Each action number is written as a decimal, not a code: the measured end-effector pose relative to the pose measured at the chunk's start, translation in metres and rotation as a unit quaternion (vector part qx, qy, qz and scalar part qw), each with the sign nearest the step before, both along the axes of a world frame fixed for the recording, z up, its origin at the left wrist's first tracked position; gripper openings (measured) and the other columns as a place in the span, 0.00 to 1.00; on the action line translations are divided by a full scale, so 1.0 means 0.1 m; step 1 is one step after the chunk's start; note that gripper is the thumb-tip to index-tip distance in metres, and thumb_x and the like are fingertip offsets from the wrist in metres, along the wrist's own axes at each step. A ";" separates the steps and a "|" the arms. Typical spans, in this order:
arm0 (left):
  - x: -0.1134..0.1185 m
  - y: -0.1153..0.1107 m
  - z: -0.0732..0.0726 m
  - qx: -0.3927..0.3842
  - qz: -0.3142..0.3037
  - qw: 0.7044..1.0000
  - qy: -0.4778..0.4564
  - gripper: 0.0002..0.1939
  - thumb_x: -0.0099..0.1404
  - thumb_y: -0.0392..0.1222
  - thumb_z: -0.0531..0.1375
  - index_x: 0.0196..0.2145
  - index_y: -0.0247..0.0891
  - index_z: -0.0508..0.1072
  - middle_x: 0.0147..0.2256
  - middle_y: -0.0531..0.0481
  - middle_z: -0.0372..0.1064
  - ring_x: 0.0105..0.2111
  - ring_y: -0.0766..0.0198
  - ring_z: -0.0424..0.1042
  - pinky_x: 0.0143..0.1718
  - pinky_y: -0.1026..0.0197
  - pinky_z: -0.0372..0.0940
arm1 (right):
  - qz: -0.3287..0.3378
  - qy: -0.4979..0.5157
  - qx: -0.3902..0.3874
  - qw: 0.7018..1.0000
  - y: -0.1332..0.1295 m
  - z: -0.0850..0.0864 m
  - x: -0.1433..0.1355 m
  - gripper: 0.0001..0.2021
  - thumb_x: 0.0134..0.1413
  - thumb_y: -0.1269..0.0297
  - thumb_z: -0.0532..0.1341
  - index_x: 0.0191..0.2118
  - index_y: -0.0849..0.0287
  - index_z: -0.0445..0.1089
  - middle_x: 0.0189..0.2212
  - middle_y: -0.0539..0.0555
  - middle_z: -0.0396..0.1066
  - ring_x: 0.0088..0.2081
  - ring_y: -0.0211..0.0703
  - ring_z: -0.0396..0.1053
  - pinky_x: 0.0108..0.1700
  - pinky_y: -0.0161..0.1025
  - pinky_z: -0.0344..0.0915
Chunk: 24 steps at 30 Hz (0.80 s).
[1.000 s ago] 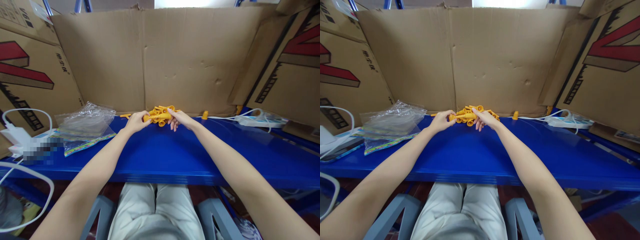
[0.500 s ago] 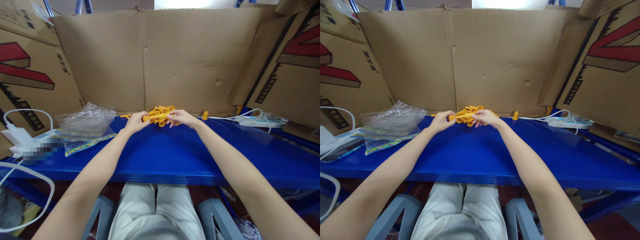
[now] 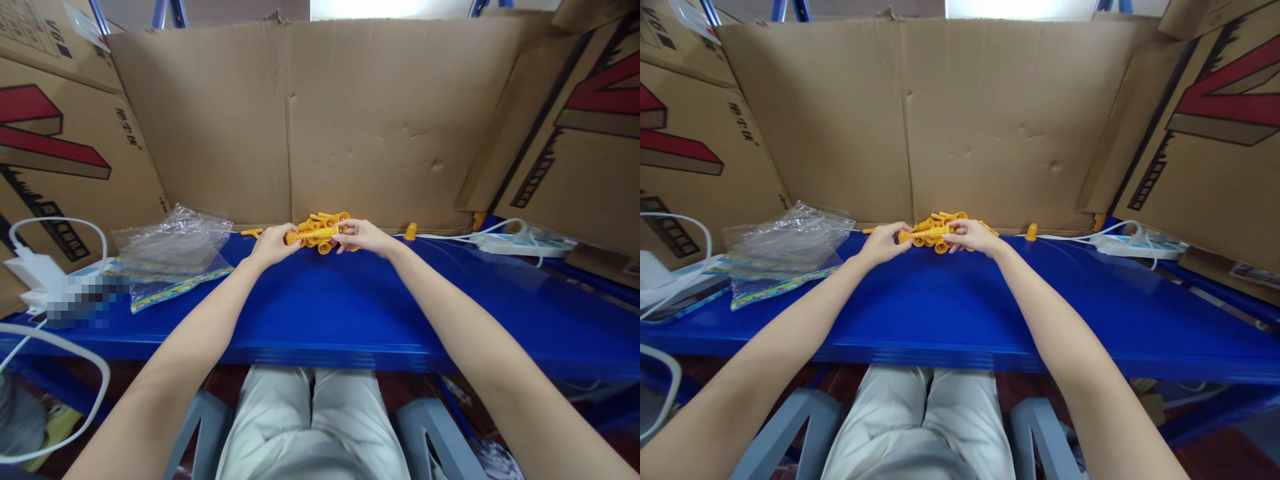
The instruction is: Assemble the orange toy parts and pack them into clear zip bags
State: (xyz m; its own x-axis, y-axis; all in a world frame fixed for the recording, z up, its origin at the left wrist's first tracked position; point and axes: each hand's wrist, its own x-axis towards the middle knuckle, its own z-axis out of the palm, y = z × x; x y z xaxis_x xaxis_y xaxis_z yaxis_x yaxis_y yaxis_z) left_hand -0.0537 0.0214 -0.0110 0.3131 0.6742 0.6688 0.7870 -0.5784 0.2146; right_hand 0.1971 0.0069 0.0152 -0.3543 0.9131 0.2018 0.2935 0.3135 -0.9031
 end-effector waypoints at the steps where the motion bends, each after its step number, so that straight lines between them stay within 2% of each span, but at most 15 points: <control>1: 0.00 0.00 0.00 0.002 0.000 1.000 0.001 0.14 0.57 0.47 0.57 0.38 0.38 0.75 0.26 0.51 0.71 0.26 0.64 0.66 0.29 0.63 0.58 | -0.001 -0.005 0.000 1.000 0.00 0.00 -0.01 0.18 0.50 0.59 0.67 0.45 0.61 0.70 0.34 0.56 0.77 0.26 0.37 0.74 0.29 0.33 0.69; 3: 0.00 0.01 -0.01 0.006 -0.003 1.000 0.003 0.14 0.57 0.46 0.57 0.38 0.38 0.75 0.26 0.51 0.71 0.25 0.64 0.66 0.29 0.63 0.57 | 0.003 -0.017 -0.003 1.000 0.00 0.00 -0.01 0.14 0.53 0.56 0.65 0.39 0.62 0.72 0.32 0.58 0.77 0.25 0.37 0.74 0.30 0.33 0.69; 5: 0.00 0.02 -0.02 0.009 -0.007 1.000 0.005 0.14 0.57 0.46 0.57 0.38 0.37 0.75 0.26 0.52 0.71 0.25 0.64 0.65 0.28 0.64 0.57 | 0.003 -0.027 -0.011 1.000 0.02 -0.01 -0.02 0.16 0.55 0.52 0.62 0.34 0.63 0.72 0.30 0.58 0.77 0.25 0.37 0.74 0.29 0.32 0.69; 8: 0.01 0.03 -0.03 0.015 -0.013 1.000 0.009 0.14 0.57 0.46 0.57 0.38 0.37 0.74 0.26 0.52 0.70 0.25 0.65 0.65 0.28 0.64 0.56 | 0.004 -0.034 -0.021 0.999 0.05 -0.04 -0.01 0.19 0.57 0.48 0.59 0.32 0.63 0.71 0.29 0.59 0.77 0.24 0.37 0.74 0.27 0.30 0.68; 11: 0.00 0.03 -0.03 0.013 -0.007 1.000 0.011 0.14 0.56 0.47 0.58 0.38 0.37 0.74 0.26 0.52 0.71 0.25 0.65 0.65 0.28 0.64 0.55 | 0.018 -0.048 -0.028 0.998 0.08 -0.05 0.00 0.20 0.57 0.48 0.58 0.36 0.63 0.71 0.33 0.59 0.77 0.25 0.36 0.74 0.26 0.29 0.68; 13: 0.00 0.03 -0.03 0.003 -0.004 1.000 0.011 0.14 0.56 0.47 0.58 0.37 0.37 0.74 0.25 0.52 0.70 0.24 0.65 0.65 0.27 0.64 0.55 | 0.026 -0.049 -0.023 0.998 0.08 -0.06 0.01 0.18 0.55 0.52 0.62 0.45 0.62 0.70 0.38 0.59 0.76 0.27 0.36 0.75 0.28 0.30 0.69; 16: 0.00 0.03 -0.03 -0.023 0.000 1.000 0.010 0.14 0.56 0.47 0.58 0.37 0.37 0.74 0.23 0.53 0.70 0.23 0.65 0.65 0.27 0.64 0.55 | 0.024 -0.046 -0.009 0.999 0.09 -0.07 0.01 0.26 0.50 0.60 0.68 0.54 0.60 0.64 0.40 0.57 0.76 0.29 0.36 0.75 0.32 0.32 0.71; 21: 0.01 0.02 -0.02 -0.100 0.001 0.994 0.047 0.12 0.52 0.46 0.61 0.34 0.38 0.75 0.19 0.56 0.67 0.20 0.67 0.63 0.24 0.65 0.52 | 0.049 -0.100 -0.038 0.993 0.10 -0.10 0.02 0.18 0.51 0.59 0.67 0.44 0.65 0.68 0.36 0.60 0.77 0.27 0.37 0.75 0.29 0.31 0.70; 24: 0.01 0.02 -0.02 -0.115 -0.008 0.991 0.061 0.12 0.51 0.47 0.62 0.31 0.38 0.75 0.18 0.56 0.66 0.19 0.68 0.62 0.23 0.65 0.51 | 0.068 -0.126 -0.062 0.988 0.09 -0.12 0.02 0.15 0.51 0.58 0.66 0.39 0.66 0.69 0.35 0.61 0.77 0.26 0.37 0.74 0.26 0.30 0.68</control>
State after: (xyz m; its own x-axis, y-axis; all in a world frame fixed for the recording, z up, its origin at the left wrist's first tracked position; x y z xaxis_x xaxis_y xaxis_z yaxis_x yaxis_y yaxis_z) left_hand -0.0528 0.0239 -0.0133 0.3942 0.7986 0.4548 0.8062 -0.5381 0.2461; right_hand 0.1991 0.0163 0.0028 -0.4999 0.8659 -0.0181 0.4763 0.2574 -0.8408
